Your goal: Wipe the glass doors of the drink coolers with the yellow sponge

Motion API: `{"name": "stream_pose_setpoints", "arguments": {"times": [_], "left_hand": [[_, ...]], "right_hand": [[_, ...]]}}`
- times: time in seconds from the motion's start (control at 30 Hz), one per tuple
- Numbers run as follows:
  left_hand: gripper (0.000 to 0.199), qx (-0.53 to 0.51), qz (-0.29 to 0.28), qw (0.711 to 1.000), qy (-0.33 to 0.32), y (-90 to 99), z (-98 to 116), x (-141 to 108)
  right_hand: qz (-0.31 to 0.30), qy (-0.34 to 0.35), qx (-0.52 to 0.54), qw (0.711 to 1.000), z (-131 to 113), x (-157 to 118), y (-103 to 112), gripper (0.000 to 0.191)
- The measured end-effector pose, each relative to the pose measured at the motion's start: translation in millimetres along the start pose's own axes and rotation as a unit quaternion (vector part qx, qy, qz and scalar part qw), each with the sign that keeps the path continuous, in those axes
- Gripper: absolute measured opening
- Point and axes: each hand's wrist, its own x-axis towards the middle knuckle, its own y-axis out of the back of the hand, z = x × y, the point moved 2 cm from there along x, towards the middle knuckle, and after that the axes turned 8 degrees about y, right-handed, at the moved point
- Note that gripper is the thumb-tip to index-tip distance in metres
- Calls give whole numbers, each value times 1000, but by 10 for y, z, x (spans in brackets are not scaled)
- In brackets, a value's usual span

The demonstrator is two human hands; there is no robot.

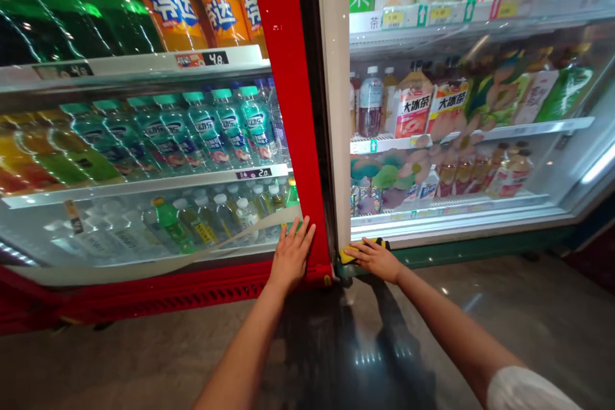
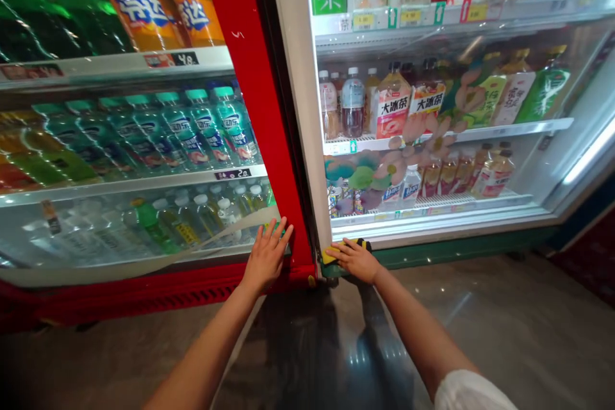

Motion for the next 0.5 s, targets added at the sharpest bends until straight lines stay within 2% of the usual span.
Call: {"name": "stream_pose_setpoints", "arguments": {"times": [0.1, 0.27, 0.33, 0.4, 0.5], "left_hand": [[80, -26, -2, 1000, -9, -59, -94, -65], [78, -71, 11, 997, -31, -240, -179, -184], [79, -89, 13, 996, -28, -306, -223, -217], [80, -105, 17, 994, -12, -358, -270, -243], [80, -123, 29, 992, 19, -419, -332, -289]], "right_hand": [[-5, -19, -15, 1000, -25, 133, 192, 27], [-49, -129, -30, 990, -311, 506, 389, 26], [-35, -175, -5, 984, -455, 688, 380, 25], [4, -243, 53, 968, -565, 868, 314, 23], [73, -368, 113, 920, -679, 1093, 142, 23]]}}
